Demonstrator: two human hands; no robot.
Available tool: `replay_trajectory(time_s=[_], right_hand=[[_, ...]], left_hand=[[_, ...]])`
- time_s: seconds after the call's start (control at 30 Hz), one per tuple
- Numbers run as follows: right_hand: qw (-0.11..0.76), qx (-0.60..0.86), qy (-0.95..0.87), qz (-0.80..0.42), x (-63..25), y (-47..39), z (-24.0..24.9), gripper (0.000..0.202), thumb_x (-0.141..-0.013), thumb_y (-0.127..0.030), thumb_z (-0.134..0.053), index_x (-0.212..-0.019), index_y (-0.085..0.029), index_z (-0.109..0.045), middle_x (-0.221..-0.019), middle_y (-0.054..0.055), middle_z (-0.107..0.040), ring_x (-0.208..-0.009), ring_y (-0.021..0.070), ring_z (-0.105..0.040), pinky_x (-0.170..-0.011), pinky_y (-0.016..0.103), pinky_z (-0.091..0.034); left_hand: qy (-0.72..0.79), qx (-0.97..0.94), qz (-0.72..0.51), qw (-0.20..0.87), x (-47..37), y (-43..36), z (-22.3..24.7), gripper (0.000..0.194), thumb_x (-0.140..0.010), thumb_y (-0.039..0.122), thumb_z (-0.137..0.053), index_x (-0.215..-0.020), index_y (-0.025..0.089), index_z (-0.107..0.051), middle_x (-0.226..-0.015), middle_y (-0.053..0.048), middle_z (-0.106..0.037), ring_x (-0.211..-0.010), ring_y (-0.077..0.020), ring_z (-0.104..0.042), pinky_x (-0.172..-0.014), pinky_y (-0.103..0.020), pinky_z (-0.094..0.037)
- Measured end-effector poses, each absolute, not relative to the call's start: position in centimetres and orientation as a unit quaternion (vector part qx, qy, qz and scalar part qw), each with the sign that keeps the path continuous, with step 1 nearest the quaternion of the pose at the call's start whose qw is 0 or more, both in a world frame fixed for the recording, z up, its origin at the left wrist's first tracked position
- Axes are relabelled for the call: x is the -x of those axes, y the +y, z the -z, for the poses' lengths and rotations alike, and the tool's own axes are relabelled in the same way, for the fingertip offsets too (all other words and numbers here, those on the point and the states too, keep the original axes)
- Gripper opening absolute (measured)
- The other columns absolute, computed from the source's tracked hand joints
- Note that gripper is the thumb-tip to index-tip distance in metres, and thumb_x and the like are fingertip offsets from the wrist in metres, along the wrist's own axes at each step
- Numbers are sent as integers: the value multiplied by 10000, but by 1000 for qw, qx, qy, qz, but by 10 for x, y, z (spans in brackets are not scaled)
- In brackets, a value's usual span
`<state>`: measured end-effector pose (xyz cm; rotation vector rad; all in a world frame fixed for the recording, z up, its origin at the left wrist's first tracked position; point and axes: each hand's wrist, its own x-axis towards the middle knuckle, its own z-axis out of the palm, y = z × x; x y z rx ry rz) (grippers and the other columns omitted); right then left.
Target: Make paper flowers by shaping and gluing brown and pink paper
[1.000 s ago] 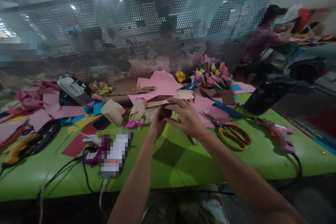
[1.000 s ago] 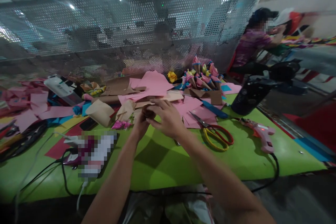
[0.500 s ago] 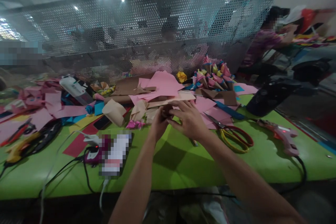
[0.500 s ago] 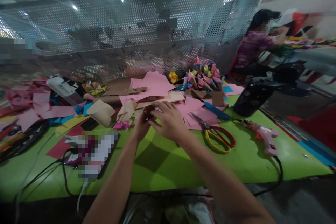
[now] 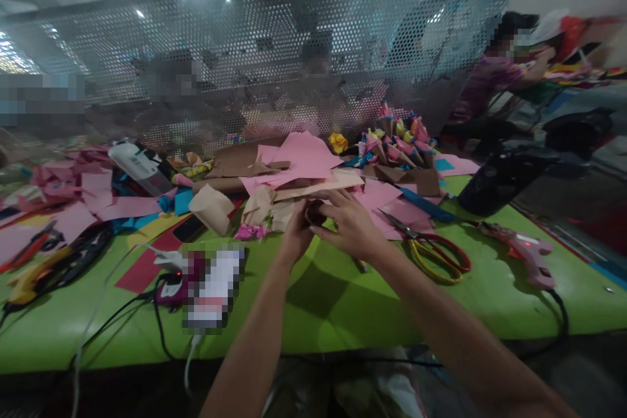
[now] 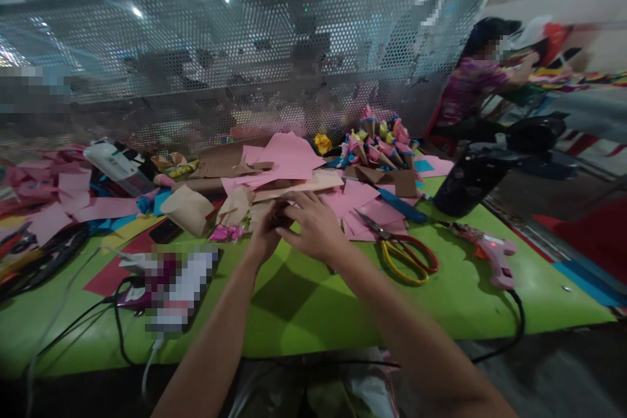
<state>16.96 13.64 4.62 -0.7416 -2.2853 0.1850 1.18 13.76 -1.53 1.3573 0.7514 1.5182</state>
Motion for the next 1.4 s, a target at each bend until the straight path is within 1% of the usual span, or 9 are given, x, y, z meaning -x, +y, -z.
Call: replay_trajectory(time_s=[0.2,0.33,0.5,0.67,0.77,0.93,1.07,1.2,1.4], right_hand=[[408,278,-869,-19,-173,133,-51,220,-863,-265,-673,-1074,-216,-712,-1324,128,-635,-1214,298,-568,-995,480,-462],[391,280,-877,-2,-173,132,-52,224,-864,-273,-677,-1083,-241,-716,-1378,117,-608,-1224,305,-556,-995,492,-454],[338,296,-893,-11,-170,129,-51,206,-837,-288,-707,-1019,-191,-704,-1382,136,-603,-1232,331,-535,-1003,509,-459],[370,279,-886,3,-172,127,-56,211,-887,-282,-658,-1082,-213,-699,-1359,121,-622,-1215,297,-550,-995,478,-457],[398,270,-877,17,-172,126,-57,168,-893,-283,-658,-1037,-224,-721,-1311,110,-654,-1181,291,-570,-968,470,-461],[388,274,-880,19,-170,125,-55,155,-890,-272,-649,-1012,-212,-726,-1317,115,-648,-1177,294,-576,-979,474,-466],[382,287,-878,-1,-169,124,-55,188,-898,-261,-631,-1060,-218,-716,-1336,124,-631,-1214,307,-556,-1002,503,-454],[382,289,-877,-23,-168,125,-54,164,-885,-252,-643,-1022,-214,-724,-1333,129,-630,-1209,318,-555,-1013,525,-450],[368,287,-883,-48,-168,126,-54,156,-859,-246,-673,-1005,-219,-722,-1351,107,-626,-1229,309,-551,-1008,502,-462]], left_hand=[[370,-539,-602,458,-6,136,7,500,-664,337,-853,-1101,195,-654,-1090,-67,-692,-1046,-210,-655,-1000,-361,-508],[378,-558,-591,442,-7,135,4,411,-646,277,-846,-1004,190,-664,-953,-37,-697,-906,-182,-657,-870,-321,-549],[368,-565,-617,406,-11,138,6,366,-583,208,-849,-899,202,-664,-827,3,-670,-773,-141,-626,-770,-273,-554],[360,-561,-619,416,-11,133,-1,359,-625,162,-772,-966,202,-667,-895,-19,-689,-838,-161,-651,-775,-280,-558],[364,-555,-627,408,-7,131,-6,326,-637,137,-735,-948,201,-659,-934,-23,-700,-885,-168,-654,-818,-291,-550],[378,-556,-625,397,-5,131,-6,295,-635,117,-721,-911,201,-661,-880,-18,-707,-895,-188,-663,-845,-315,-546],[370,-553,-630,401,-5,131,-6,296,-649,122,-719,-924,211,-656,-942,-23,-713,-927,-187,-665,-874,-321,-538],[373,-557,-620,407,-5,129,-7,276,-665,140,-726,-919,210,-643,-931,-26,-700,-936,-196,-655,-855,-323,-539],[381,-566,-609,405,-8,126,-13,285,-625,90,-706,-875,202,-630,-830,-5,-640,-825,-162,-610,-756,-272,-534]])
